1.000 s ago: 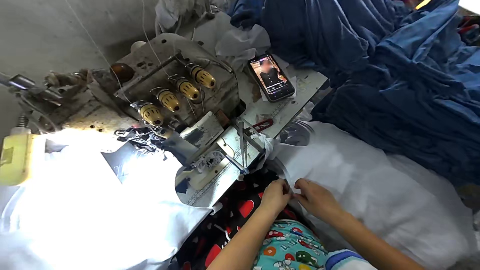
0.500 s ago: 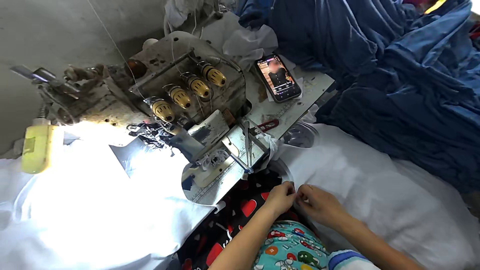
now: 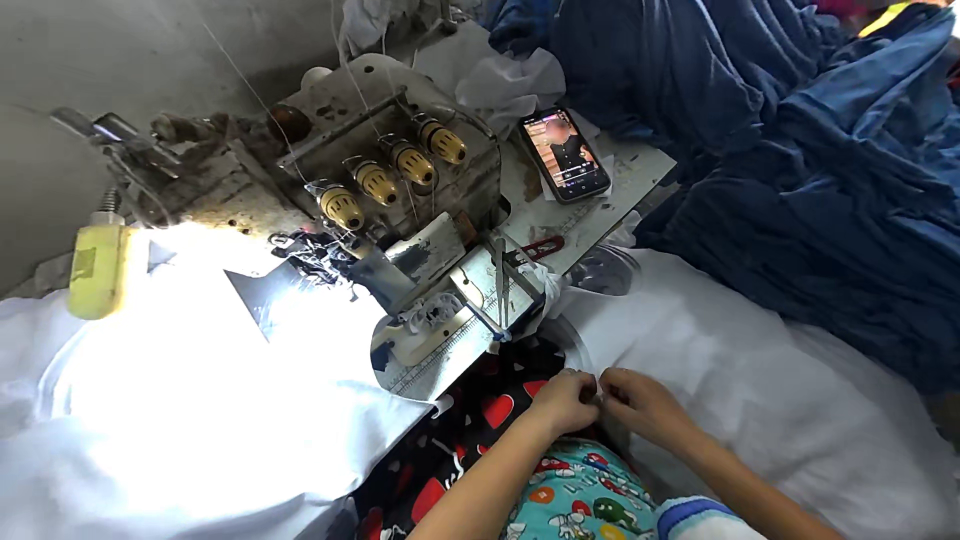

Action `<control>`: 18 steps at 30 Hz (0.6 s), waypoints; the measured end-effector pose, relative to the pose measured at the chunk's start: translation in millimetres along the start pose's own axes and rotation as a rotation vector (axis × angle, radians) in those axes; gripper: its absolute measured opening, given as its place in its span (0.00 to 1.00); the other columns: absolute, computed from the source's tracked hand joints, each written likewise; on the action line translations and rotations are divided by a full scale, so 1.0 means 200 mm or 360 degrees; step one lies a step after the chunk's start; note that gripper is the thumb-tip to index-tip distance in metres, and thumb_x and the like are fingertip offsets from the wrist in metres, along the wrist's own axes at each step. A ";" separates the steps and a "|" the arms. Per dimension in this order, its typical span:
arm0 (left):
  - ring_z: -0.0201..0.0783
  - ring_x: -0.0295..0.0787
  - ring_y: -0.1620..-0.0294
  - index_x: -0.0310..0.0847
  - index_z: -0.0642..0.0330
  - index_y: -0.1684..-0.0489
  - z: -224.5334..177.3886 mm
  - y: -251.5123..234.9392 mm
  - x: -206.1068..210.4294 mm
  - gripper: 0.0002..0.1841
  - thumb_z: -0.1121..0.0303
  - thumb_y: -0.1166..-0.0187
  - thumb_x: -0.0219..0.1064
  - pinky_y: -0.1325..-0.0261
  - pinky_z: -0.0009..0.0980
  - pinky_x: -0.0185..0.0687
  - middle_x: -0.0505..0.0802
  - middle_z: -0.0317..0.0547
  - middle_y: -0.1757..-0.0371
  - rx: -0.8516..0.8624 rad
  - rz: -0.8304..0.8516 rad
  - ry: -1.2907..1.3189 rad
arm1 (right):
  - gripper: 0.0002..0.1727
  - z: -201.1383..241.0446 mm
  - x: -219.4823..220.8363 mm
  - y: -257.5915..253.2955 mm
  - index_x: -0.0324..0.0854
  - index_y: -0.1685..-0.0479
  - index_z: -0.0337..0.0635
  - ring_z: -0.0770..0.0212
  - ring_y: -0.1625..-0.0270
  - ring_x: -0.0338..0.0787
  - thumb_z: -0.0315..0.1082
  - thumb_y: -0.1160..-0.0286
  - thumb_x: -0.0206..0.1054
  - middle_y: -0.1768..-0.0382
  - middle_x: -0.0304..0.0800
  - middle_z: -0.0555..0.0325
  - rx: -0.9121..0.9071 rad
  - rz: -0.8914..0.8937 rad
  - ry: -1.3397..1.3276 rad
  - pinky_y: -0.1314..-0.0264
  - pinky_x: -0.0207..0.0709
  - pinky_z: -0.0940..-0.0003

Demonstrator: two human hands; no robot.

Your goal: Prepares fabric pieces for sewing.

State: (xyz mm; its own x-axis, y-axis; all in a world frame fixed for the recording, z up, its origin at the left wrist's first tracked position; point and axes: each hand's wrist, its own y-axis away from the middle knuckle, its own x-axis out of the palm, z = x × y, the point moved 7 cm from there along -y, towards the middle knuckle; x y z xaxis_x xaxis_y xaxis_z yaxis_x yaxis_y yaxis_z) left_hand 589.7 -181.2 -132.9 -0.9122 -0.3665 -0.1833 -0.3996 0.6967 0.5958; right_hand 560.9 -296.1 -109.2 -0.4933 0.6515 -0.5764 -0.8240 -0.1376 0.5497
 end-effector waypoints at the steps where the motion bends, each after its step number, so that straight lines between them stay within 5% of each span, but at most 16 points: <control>1: 0.57 0.83 0.31 0.84 0.70 0.40 -0.02 0.01 0.00 0.16 0.70 0.22 0.68 0.27 0.56 0.74 0.88 0.64 0.38 0.0016 -0.0010 -0.0009 | 0.11 0.00 -0.01 0.01 0.86 0.55 0.30 0.42 0.55 0.89 0.32 0.25 0.65 0.60 0.89 0.39 -0.0007 -0.0006 -0.0078 0.49 0.80 0.41; 9: 0.52 0.87 0.48 0.87 0.70 0.54 0.02 0.01 -0.03 0.16 0.61 0.17 0.69 0.38 0.55 0.77 0.91 0.58 0.54 -0.0023 -0.0035 0.0036 | 0.14 -0.03 -0.03 0.05 0.83 0.48 0.33 0.49 0.57 0.90 0.36 0.21 0.68 0.56 0.89 0.43 -0.0083 0.0085 -0.0171 0.50 0.84 0.49; 14: 0.50 0.85 0.53 0.85 0.73 0.56 0.01 -0.02 0.00 0.16 0.62 0.15 0.67 0.42 0.53 0.77 0.89 0.58 0.58 0.0026 0.0000 0.0089 | 0.21 -0.05 -0.02 0.05 0.82 0.43 0.30 0.45 0.54 0.91 0.39 0.25 0.74 0.52 0.89 0.38 -0.0057 0.0114 -0.0159 0.46 0.83 0.46; 18: 0.32 0.76 0.68 0.79 0.68 0.69 -0.02 -0.01 0.00 0.15 0.64 0.16 0.67 0.56 0.35 0.74 0.81 0.42 0.72 0.0105 -0.0043 0.0538 | 0.27 -0.09 -0.03 0.05 0.79 0.51 0.34 0.66 0.66 0.85 0.49 0.36 0.78 0.67 0.85 0.56 -0.0057 -0.0044 -0.0527 0.59 0.81 0.67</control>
State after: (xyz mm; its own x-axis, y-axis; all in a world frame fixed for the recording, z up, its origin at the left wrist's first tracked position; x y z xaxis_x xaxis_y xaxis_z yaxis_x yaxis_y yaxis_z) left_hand 590.5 -185.9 -131.7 -0.8239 -0.5614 0.0777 -0.4384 0.7181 0.5404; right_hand 549.8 -313.8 -110.4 -0.3578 0.8617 -0.3598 -0.8480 -0.1385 0.5115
